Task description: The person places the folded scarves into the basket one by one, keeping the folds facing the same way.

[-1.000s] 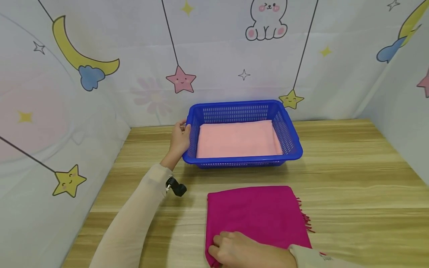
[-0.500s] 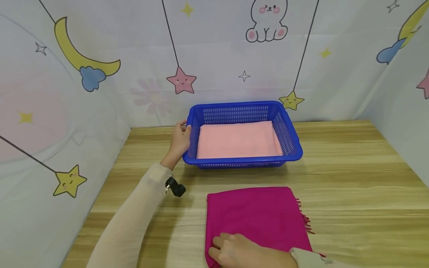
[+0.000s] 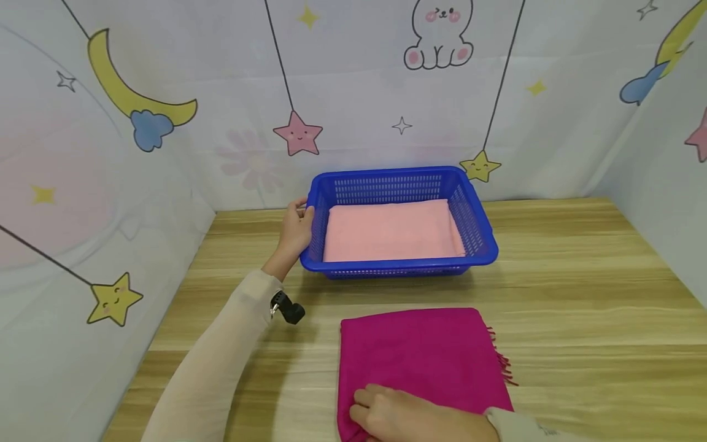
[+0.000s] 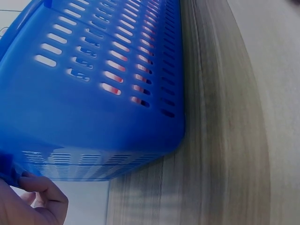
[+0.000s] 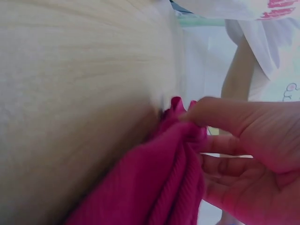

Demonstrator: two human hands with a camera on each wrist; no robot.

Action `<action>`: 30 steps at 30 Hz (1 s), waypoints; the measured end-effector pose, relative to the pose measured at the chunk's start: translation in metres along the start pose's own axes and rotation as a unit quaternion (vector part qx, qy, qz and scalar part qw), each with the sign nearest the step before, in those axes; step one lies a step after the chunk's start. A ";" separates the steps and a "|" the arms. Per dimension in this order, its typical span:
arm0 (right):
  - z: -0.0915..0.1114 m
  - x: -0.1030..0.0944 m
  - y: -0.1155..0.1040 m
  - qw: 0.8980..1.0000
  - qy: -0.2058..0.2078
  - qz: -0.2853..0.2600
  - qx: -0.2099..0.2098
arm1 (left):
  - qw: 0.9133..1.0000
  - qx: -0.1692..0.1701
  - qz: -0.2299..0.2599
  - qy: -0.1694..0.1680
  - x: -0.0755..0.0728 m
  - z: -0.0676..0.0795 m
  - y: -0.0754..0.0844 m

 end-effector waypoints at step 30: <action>0.051 -0.034 0.031 0.960 0.116 -0.212 0.142 | 1.000 -0.015 0.027 0.003 -0.016 0.006 -0.007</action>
Point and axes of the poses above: each hand's wrist, its own z-axis away from the middle knuckle, its own x-axis out of the palm, y = z × x, the point moved 1 cm from there along -z, towards the middle knuckle, and after that the axes turned 2 degrees about y, right-handed, at the moved point
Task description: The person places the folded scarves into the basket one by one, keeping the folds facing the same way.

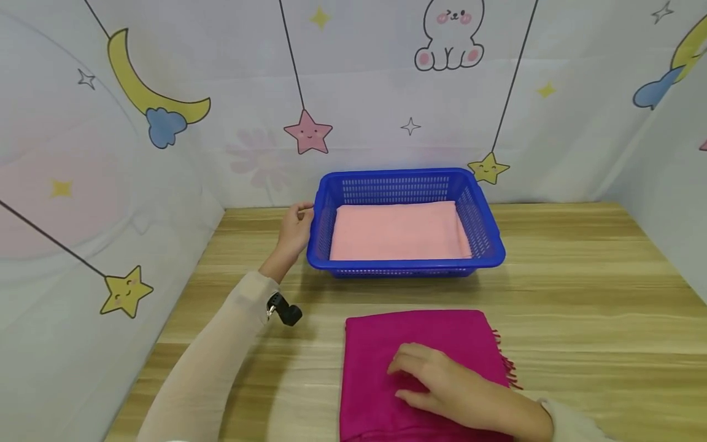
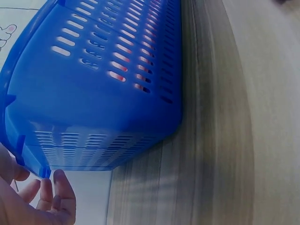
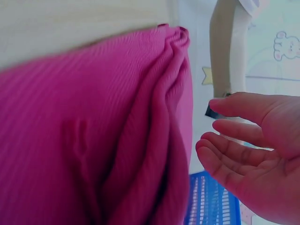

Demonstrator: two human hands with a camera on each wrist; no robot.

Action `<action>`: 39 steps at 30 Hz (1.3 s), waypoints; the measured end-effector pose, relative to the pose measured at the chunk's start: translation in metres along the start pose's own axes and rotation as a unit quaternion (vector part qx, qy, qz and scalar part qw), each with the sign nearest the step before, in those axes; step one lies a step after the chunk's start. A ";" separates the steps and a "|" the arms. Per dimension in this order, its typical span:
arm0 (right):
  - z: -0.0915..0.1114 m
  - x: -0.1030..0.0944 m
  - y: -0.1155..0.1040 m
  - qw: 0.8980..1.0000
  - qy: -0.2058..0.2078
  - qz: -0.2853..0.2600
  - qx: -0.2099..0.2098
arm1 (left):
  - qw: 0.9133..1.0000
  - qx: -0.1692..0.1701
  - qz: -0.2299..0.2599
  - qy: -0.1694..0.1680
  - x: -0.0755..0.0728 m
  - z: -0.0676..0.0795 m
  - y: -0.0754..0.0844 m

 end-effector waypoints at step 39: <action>0.042 -0.055 0.056 0.953 0.224 0.107 0.171 | 0.995 -0.065 0.059 -0.057 -0.015 0.042 -0.030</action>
Point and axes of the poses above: each hand's wrist, its own z-axis away from the middle knuckle, its own x-axis out of the palm, y = z × x, the point moved 1 cm from there along -z, towards the middle knuckle, and after that the axes turned 2 degrees about y, right-handed, at the moved point
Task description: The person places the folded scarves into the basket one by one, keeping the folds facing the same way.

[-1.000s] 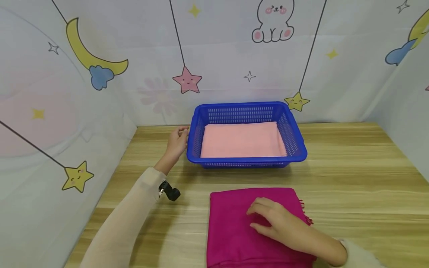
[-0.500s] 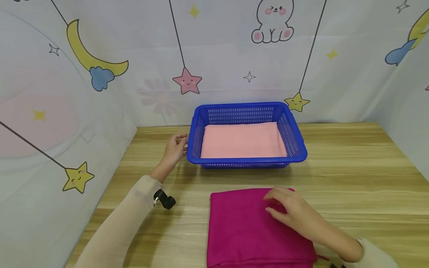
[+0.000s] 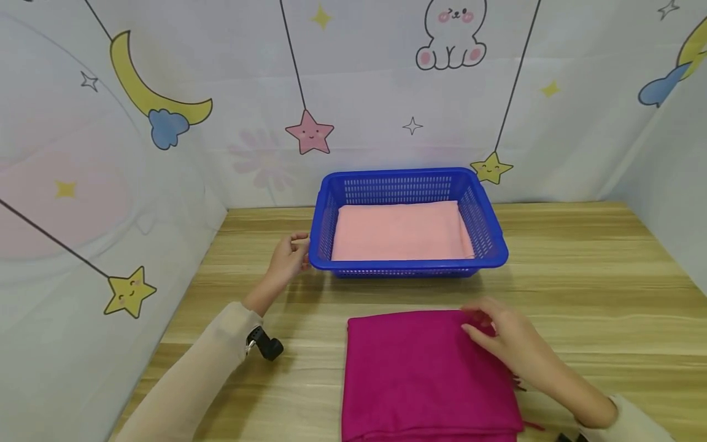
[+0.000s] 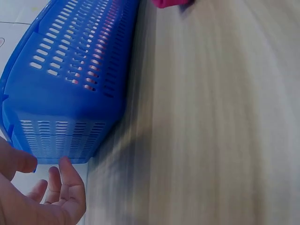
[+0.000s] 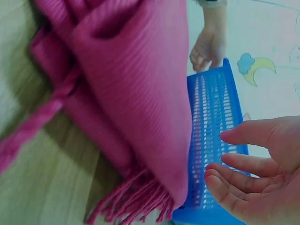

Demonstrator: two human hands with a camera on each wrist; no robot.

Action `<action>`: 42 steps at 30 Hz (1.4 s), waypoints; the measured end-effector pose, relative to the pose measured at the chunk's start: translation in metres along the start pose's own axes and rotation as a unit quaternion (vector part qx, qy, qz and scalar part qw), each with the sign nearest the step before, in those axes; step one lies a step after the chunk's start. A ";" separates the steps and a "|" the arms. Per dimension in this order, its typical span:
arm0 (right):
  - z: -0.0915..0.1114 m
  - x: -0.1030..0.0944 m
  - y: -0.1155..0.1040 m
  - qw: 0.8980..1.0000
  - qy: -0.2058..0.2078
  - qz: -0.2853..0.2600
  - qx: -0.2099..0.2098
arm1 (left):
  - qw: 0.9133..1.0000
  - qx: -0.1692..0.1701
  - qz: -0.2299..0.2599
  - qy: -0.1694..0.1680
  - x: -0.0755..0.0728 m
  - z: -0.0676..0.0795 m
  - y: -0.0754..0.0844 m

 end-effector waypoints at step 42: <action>-0.001 -0.003 0.050 0.980 -0.082 -0.094 0.158 | 0.983 -0.029 0.001 -0.179 0.028 0.070 -0.020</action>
Point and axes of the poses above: each hand's wrist, its own z-axis away from the middle knuckle, its own x-axis out of the palm, y = z × x, the point moved 1 cm from there along -z, towards the middle knuckle, and after that the axes turned 2 degrees about y, right-handed, at the moved point
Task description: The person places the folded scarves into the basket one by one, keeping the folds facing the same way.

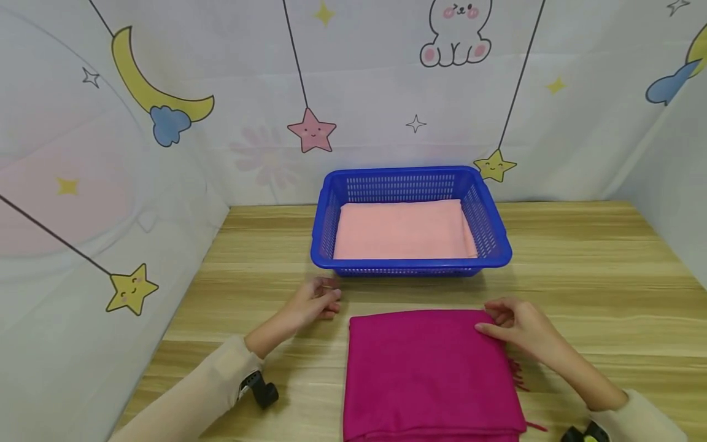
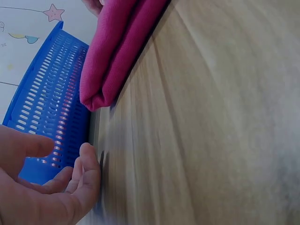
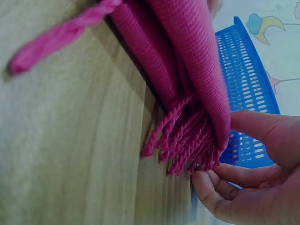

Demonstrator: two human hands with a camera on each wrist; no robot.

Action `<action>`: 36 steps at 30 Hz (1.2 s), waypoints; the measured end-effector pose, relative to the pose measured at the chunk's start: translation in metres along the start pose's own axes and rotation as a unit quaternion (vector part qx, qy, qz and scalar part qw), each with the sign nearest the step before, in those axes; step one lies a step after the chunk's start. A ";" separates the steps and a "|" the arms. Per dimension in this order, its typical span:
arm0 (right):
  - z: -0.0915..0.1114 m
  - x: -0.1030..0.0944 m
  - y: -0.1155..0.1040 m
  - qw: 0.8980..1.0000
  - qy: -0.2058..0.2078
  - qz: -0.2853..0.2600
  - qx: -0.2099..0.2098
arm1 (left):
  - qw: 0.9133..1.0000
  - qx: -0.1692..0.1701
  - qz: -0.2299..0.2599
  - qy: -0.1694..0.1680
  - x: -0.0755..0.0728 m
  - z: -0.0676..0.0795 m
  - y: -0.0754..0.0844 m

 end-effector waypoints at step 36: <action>0.012 -0.004 0.004 0.995 -0.095 -0.005 0.037 | 0.993 -0.056 0.028 -0.099 0.010 0.024 -0.004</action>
Point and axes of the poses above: each hand's wrist, its own z-axis away from the middle knuckle, its own x-axis out of the palm, y = z × x, the point moved 1 cm from there along -z, towards the middle knuckle, and after that the axes turned 2 degrees about y, right-handed, at the moved point
